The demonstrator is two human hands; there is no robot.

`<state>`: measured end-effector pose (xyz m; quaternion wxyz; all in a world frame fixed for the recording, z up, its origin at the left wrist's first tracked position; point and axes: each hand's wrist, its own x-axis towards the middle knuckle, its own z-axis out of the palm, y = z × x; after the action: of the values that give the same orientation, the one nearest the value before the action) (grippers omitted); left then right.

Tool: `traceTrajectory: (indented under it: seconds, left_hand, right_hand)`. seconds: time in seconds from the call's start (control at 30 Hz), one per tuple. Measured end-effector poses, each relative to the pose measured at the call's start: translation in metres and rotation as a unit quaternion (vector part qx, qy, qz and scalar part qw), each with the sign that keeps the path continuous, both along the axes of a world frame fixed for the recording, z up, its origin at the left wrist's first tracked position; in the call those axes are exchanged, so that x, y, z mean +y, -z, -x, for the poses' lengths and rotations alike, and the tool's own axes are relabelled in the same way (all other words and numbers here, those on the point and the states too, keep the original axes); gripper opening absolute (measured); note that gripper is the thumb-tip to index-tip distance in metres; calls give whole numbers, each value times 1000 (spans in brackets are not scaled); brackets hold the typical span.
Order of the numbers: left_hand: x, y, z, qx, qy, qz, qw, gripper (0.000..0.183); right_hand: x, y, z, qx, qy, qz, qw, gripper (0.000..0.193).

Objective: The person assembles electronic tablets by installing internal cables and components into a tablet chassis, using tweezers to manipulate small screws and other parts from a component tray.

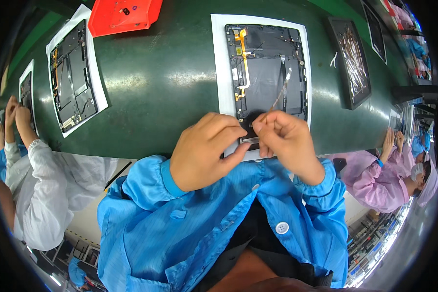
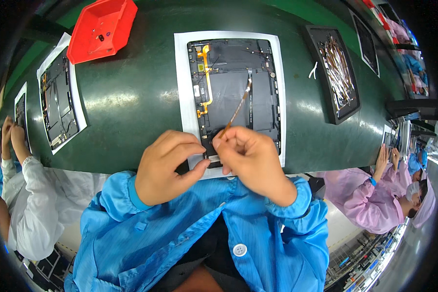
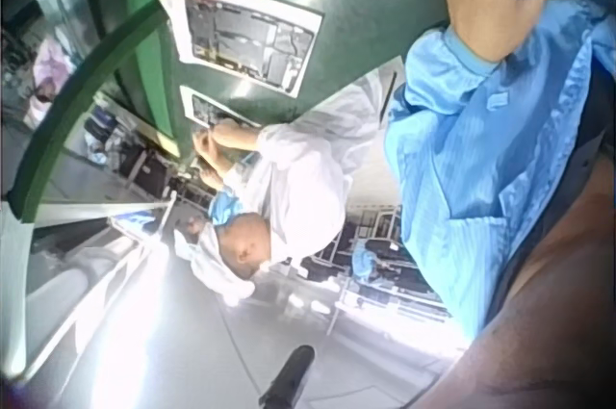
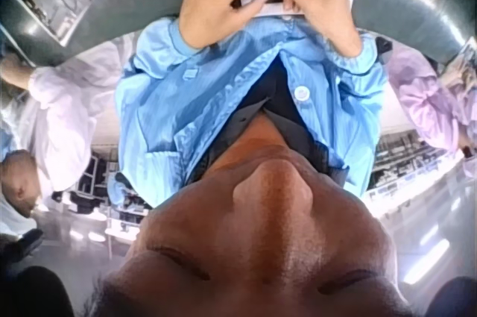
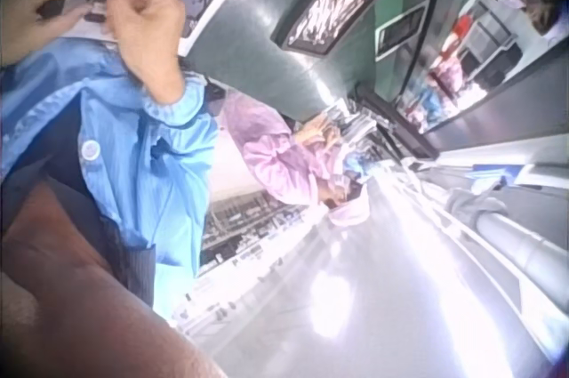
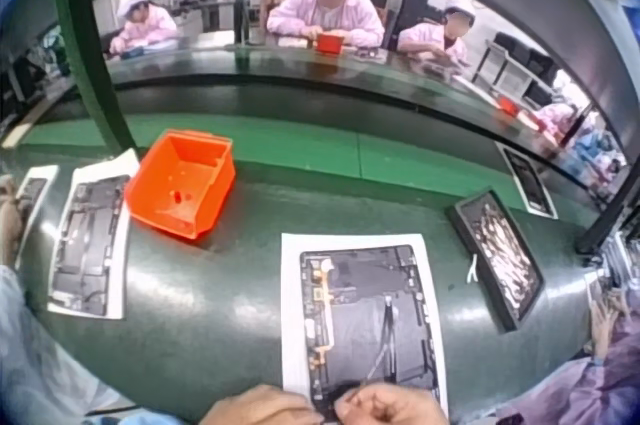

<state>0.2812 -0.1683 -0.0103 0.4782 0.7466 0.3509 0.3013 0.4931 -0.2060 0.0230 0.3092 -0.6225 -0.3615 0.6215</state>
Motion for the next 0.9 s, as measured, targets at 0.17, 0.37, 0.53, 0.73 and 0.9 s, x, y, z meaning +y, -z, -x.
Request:
traceTrajectory:
  seconds: [0.17,0.37,0.53,0.73,0.9]
  left_hand:
    - [9,9,7,33,82,-184,979,30]
    - [9,15,4,37,109,-204,972,33]
    - [3,17,-6,55,71,-242,966,34]
    - [3,16,-7,57,77,-235,967,33]
    - [3,16,-7,59,80,-232,968,32]
  right_hand:
    - [26,-1,-2,-59,-27,77,995,18]
    - [30,-4,-1,-75,-42,106,991,16]
    - [34,-8,-4,-85,-45,94,991,15]
    - [33,-4,-8,-79,-56,86,992,14]
    - [33,-4,-6,-90,-58,82,991,14]
